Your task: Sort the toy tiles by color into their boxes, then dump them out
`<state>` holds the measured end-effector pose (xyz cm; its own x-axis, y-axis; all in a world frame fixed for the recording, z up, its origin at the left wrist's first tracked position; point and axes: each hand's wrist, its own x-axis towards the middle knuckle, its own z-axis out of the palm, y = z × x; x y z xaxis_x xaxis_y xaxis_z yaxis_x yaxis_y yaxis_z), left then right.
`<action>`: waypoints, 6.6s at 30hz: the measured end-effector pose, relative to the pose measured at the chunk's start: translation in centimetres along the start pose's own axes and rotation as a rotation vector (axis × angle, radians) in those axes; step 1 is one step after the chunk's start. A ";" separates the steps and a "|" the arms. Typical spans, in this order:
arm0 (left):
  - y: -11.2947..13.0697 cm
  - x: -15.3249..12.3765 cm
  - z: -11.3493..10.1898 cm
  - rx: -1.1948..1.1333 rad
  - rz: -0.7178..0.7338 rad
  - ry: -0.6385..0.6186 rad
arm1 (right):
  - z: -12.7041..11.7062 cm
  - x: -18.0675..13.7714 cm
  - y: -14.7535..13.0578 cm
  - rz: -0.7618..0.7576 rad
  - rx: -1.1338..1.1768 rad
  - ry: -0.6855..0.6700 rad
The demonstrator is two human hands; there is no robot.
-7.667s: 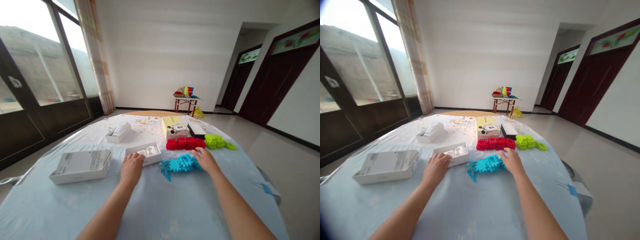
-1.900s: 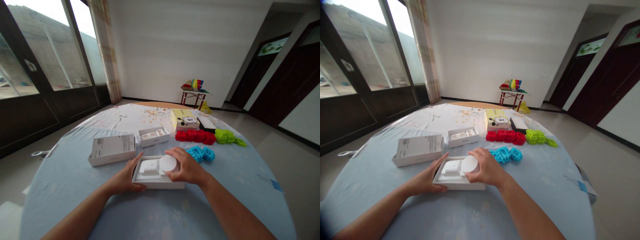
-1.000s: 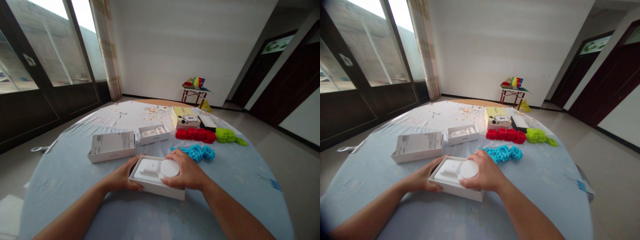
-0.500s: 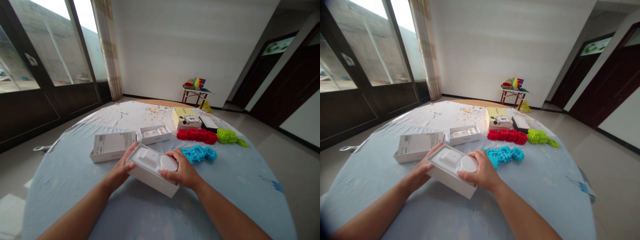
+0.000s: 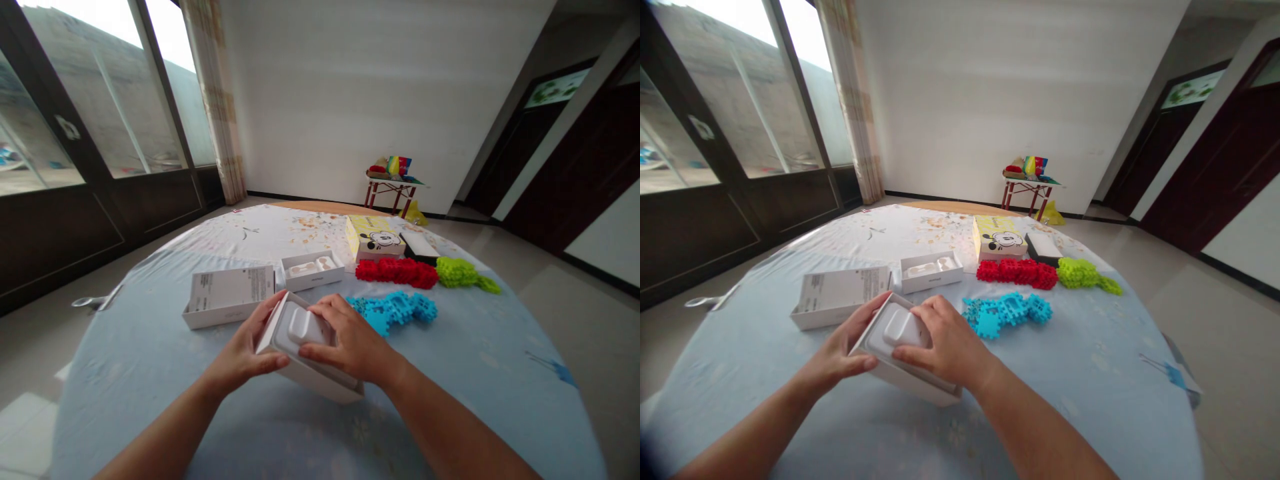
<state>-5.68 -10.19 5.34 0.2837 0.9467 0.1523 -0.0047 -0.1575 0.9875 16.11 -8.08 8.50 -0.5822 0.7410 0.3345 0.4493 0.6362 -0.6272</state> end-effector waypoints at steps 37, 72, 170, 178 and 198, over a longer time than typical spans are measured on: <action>0.0 4.3 3.8 -0.462 -0.177 0.137 | 1.2 0.2 2.8 0.223 0.296 0.165; -3.7 2.6 3.5 -0.715 -0.204 -0.348 | -3.8 13.9 12.3 0.130 -0.469 0.034; -4.6 6.5 1.1 0.568 -0.216 0.228 | -10.7 -4.3 14.5 0.285 -0.445 -0.090; -4.6 6.3 0.7 0.732 -0.208 0.147 | -10.1 -3.8 11.5 0.181 -0.325 0.106; -5.7 6.8 1.1 0.394 -0.255 0.253 | 2.0 3.1 2.9 -0.126 -0.654 -0.386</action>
<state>-2.72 -3.18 0.66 -0.0114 0.9992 -0.0379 0.4088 0.0392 0.9118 14.28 -4.35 6.33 -0.7968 0.6035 0.0315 0.6033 0.7974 -0.0168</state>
